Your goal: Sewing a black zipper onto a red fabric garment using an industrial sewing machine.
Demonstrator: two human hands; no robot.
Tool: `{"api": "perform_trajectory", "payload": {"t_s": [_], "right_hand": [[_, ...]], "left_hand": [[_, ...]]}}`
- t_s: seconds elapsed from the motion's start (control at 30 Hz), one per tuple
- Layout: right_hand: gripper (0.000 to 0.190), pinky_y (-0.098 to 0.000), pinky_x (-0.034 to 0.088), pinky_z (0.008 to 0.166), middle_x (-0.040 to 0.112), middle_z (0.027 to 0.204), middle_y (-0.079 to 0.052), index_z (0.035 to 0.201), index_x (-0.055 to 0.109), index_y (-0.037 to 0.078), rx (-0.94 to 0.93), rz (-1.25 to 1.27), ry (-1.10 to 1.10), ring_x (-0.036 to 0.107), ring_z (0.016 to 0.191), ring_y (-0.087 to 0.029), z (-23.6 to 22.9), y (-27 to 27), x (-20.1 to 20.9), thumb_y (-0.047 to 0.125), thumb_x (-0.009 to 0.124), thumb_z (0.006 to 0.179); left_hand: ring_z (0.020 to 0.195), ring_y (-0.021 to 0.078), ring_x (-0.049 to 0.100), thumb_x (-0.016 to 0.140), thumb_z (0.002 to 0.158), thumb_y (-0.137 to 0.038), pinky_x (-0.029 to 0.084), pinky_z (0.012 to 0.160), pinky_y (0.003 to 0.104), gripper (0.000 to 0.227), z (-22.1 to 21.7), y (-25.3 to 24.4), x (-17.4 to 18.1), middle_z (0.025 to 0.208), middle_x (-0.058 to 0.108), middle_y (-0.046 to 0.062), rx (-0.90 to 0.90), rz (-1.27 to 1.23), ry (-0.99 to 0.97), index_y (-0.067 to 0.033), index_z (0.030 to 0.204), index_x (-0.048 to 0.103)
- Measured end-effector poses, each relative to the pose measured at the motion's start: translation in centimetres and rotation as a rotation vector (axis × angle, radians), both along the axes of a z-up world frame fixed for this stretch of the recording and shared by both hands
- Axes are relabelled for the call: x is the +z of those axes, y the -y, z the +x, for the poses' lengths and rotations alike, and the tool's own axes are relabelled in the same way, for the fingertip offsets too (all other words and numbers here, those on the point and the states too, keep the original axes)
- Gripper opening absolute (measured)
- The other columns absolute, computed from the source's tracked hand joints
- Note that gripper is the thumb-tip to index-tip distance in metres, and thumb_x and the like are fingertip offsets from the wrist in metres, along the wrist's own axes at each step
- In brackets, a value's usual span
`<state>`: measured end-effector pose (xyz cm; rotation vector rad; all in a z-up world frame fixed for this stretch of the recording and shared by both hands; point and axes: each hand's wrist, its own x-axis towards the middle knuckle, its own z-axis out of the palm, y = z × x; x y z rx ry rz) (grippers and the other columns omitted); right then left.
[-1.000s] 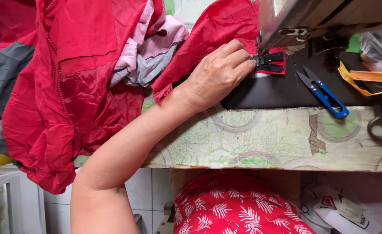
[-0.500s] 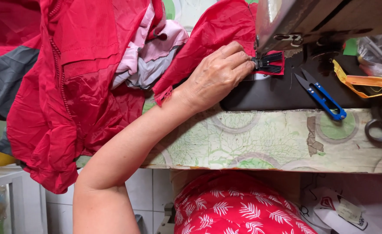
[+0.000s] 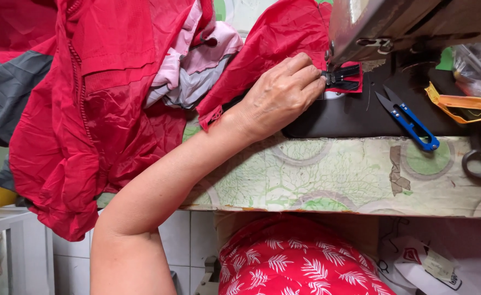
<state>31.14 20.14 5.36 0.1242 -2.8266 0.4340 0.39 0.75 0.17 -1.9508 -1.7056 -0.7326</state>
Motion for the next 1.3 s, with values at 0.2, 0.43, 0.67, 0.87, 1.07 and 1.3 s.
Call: {"api": "perform_trajectory", "payload": {"t_s": [0.2,0.43,0.67,0.87,1.07,1.3], "right_hand": [[0.048,-0.0529,0.042,0.088,0.065,0.144,-0.02,0.142,0.059,-0.006,0.015,0.03,0.013,0.056,0.088,-0.039,-6.5,0.5,-1.3,-0.016,0.056,0.095],[0.055,-0.0387,0.06,0.063,0.064,0.145,0.006,0.149,0.063,0.015,-0.004,0.308,0.007,0.068,0.088,-0.027,-11.8,0.5,-5.3,-0.005,0.06,0.097],[0.054,-0.0329,0.058,0.058,0.062,0.149,0.002,0.15,0.06,0.016,-0.018,0.488,-0.003,0.067,0.097,-0.031,-11.6,1.2,-5.3,-0.002,0.054,0.1],[0.057,-0.041,0.061,0.054,0.056,0.156,0.0,0.155,0.055,0.018,-0.058,0.528,0.056,0.068,0.105,-0.036,-11.6,1.6,-5.4,0.006,0.058,0.1],[0.059,-0.0509,0.063,0.068,0.054,0.157,-0.006,0.156,0.053,0.014,-0.055,0.422,0.111,0.065,0.122,-0.041,-12.0,2.1,-4.6,0.005,0.056,0.097],[0.055,-0.0401,0.062,0.064,0.058,0.153,-0.006,0.152,0.058,0.009,-0.044,0.441,0.025,0.064,0.128,-0.032,-12.4,2.1,-4.6,0.002,0.058,0.098]], "left_hand": [[0.078,0.0236,0.049,0.054,0.105,-0.001,0.05,0.066,0.036,0.02,-0.3,0.0,0.3,0.081,0.05,0.005,-0.029,0.017,0.02,-0.0051,0.085,0.058],[0.083,0.0254,0.054,0.061,0.103,-0.005,0.053,0.062,0.038,0.004,-1.0,0.2,-0.3,0.09,0.062,0.007,-0.074,-0.042,0.058,-0.0034,0.103,0.064],[0.085,0.0271,0.058,0.063,0.105,-0.005,0.056,0.068,0.039,0.006,-1.2,0.4,-0.4,0.099,0.068,0.012,-0.108,0.005,0.043,-0.0007,0.109,0.063],[0.087,0.0251,0.058,0.066,0.099,0.0,0.057,0.07,0.035,0.011,-1.2,0.5,-0.1,0.102,0.067,0.01,-0.057,-0.028,-0.105,-0.0016,0.109,0.062],[0.085,0.0224,0.057,0.062,0.101,0.0,0.055,0.074,0.032,0.004,-1.1,0.4,0.5,0.094,0.061,0.006,-0.028,-0.02,-0.199,-0.0023,0.103,0.065],[0.08,0.0208,0.055,0.06,0.101,-0.003,0.053,0.069,0.031,0.008,-1.3,-0.2,0.4,0.087,0.057,0.003,-0.002,0.011,-0.204,-0.0055,0.095,0.065]]}}
